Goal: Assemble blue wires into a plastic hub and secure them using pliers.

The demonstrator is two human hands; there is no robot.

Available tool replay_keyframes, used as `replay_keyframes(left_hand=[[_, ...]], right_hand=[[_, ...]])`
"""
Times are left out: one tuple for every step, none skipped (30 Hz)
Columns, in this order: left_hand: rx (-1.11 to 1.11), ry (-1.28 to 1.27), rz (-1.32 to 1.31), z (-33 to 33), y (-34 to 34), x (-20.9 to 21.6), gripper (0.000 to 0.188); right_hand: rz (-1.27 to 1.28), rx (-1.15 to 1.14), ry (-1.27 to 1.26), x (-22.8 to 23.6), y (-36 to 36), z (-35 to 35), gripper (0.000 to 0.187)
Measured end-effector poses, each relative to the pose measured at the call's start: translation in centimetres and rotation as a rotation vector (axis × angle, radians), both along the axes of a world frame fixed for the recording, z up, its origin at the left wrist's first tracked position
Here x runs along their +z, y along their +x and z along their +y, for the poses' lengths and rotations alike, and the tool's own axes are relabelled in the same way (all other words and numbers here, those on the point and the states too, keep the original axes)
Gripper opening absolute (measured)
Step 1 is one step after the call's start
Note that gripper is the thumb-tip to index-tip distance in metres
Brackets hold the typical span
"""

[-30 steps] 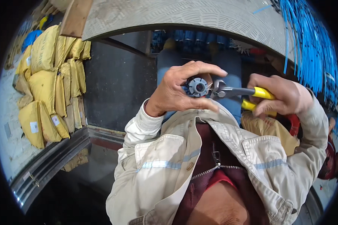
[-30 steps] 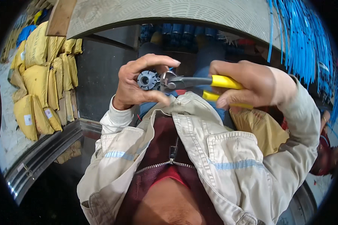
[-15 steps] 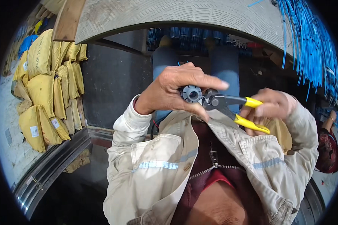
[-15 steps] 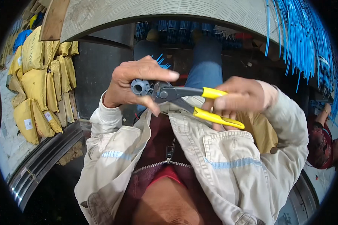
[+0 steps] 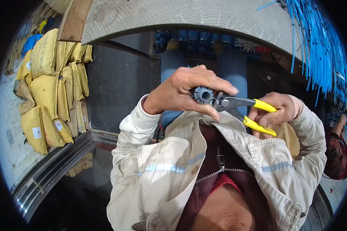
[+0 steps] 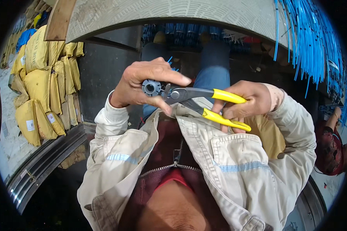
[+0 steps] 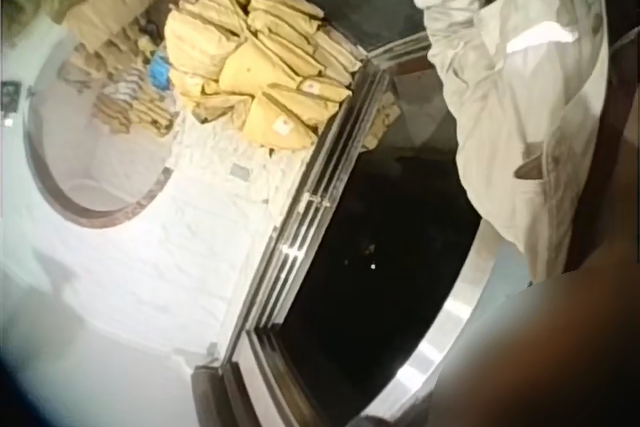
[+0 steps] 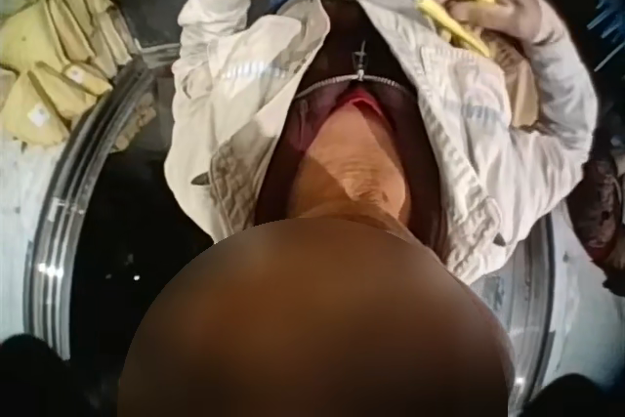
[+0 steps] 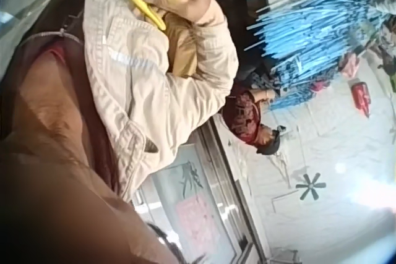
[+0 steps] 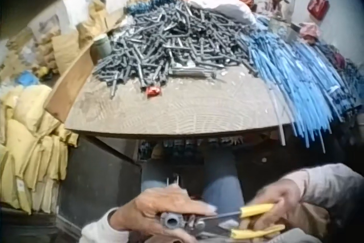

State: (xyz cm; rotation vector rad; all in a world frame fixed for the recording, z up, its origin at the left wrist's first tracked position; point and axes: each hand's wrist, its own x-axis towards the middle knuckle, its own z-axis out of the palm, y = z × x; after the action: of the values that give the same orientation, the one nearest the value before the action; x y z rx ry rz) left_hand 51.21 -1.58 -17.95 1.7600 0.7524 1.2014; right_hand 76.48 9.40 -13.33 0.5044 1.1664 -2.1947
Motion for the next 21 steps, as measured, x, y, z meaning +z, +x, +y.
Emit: replay_keyframes(left_hand=[[0.021, -0.011, 0.004, -0.1, -0.2, -0.1, 0.053], [0.044, -0.021, 0.009, -0.3, -0.4, -0.2, 0.053], [0.068, -0.031, 0.013, -0.5, -0.6, -0.3, 0.053], [0.069, -0.025, 0.022, -0.6, -0.4, -0.3, 0.053], [0.134, -0.034, 0.021, -0.7, -0.1, -0.3, 0.053], [0.196, -0.044, 0.013, -0.9, 0.1, -0.4, 0.053], [0.257, -0.053, 0.003, -1.1, 0.2, -0.5, 0.053], [0.255, -0.046, 0.003, -1.2, 0.2, -0.5, 0.053], [0.272, -0.038, -0.012, -1.3, 0.2, -0.6, 0.052], [0.288, -0.029, -0.028, -1.3, 0.3, -0.8, 0.052], [0.306, -0.022, -0.043, -1.3, 0.5, -0.8, 0.051], [0.303, -0.016, -0.047, -1.3, 0.6, -0.8, 0.051], [0.339, -0.004, -0.05, -1.3, 0.9, -0.8, 0.049], [0.377, 0.01, -0.053, -1.2, 1.1, -0.7, 0.048], [0.415, 0.025, -0.057, -1.1, 1.3, -0.6, 0.046], [0.415, 0.036, -0.061, -1.0, 1.5, -0.5, 0.046], [0.459, 0.024, -0.051, -1.1, 1.8, -0.3, 0.045], [0.504, 0.012, -0.04, -1.1, 2.0, -0.1, 0.044], [0.552, -0.001, -0.03, -1.1, 2.2, 0.0, 0.044], [0.557, 0.007, -0.034, -1.1, 2.3, 0.0, 0.044], [0.57, 0.002, -0.031, -1.1, 2.4, 0.0, 0.043]], right_hand=[[0.091, -0.031, 0.135, 0.6, -0.2, 0.1, 0.042], [0.182, -0.061, 0.27, 1.4, -0.7, 0.1, 0.043], [0.275, -0.089, 0.405, 2.0, -1.2, -0.1, 0.044], [0.285, -0.089, 0.411, 2.1, -1.4, -0.6, 0.044], [0.397, -0.011, 0.921, 2.1, -1.5, -1.3, 0.043], [0.491, 0.075, 1.433, 2.0, -1.8, -2.2, 0.043], [0.572, 0.17, 1.946, 1.7, -1.9, -2.7, 0.043], [0.571, 0.17, 1.953, 1.3, -1.9, -2.8, 0.043], [0.519, 0.153, 1.999, 0.8, -1.8, -2.9, 0.042], [0.465, 0.136, 2.044, 0.3, -1.5, -3.0, 0.041], [0.413, 0.118, 2.087, -0.1, -1.4, -3.0, 0.04], [0.408, 0.122, 2.094, -0.5, -1.4, -3.0, 0.04], [0.408, 0.094, 2.1, -0.8, -1.3, -3.0, 0.038], [0.411, 0.067, 2.109, -1.0, -1.3, -2.8, 0.037], [0.415, 0.04, 2.118, -1.2, -1.4, -2.5, 0.035], [0.415, 0.044, 2.129, -1.3, -1.6, -2.1, 0.035], [0.454, -0.001, 2.119, -1.4, -1.9, -1.7, 0.035], [0.494, -0.045, 2.108, -1.5, -2.2, -1.4, 0.034], [0.537, -0.087, 2.094, -1.7, -2.5, -1.2, 0.033], [0.543, -0.081, 2.101, -2.1, -2.6, -1.1, 0.033], [0.557, -0.122, 2.067, -2.7, -2.8, -1.3, 0.031]])
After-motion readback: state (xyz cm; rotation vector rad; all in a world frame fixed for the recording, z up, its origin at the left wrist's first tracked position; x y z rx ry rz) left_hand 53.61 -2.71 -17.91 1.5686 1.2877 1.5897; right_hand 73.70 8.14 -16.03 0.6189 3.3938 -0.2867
